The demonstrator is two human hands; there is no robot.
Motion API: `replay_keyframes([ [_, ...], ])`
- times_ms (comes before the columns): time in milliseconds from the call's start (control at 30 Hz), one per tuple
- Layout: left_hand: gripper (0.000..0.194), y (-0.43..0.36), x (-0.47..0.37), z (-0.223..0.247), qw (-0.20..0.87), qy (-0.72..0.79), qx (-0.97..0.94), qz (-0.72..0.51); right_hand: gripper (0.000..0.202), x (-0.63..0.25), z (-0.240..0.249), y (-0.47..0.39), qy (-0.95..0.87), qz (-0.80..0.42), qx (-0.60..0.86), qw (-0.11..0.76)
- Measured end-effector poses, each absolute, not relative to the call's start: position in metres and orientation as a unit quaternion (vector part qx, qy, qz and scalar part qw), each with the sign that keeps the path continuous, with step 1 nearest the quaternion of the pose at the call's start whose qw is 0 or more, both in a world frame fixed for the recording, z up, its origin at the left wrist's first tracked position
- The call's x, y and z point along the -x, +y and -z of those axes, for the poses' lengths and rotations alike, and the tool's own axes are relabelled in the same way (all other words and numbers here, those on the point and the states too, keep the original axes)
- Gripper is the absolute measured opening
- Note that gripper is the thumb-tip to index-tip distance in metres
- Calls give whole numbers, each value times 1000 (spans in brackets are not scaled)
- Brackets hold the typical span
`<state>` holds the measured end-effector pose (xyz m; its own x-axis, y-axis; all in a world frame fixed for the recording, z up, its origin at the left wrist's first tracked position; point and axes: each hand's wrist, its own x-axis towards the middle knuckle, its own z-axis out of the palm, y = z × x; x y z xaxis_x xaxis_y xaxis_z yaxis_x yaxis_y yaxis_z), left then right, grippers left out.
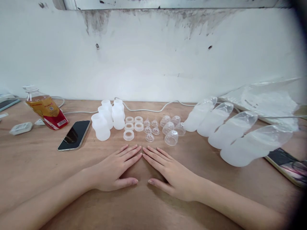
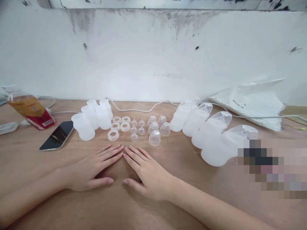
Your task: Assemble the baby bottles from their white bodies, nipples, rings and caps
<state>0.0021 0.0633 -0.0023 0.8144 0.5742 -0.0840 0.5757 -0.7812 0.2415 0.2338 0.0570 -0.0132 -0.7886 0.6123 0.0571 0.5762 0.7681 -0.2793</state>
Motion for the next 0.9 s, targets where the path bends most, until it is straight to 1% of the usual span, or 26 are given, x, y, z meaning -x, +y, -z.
replay_keyframes([
  [333,68,64,-3,3,129,305,-943,9,64,-234,11,56,-937,-124,322,56],
  [767,68,64,-1,6,120,288,-950,-26,62,-234,10,56,-939,-120,314,68],
  [833,65,63,-1,7,107,286,-951,-49,60,-234,10,55,-940,-112,313,77],
  [900,53,65,-2,8,79,311,-942,-102,52,-233,12,56,-934,-106,324,109],
])
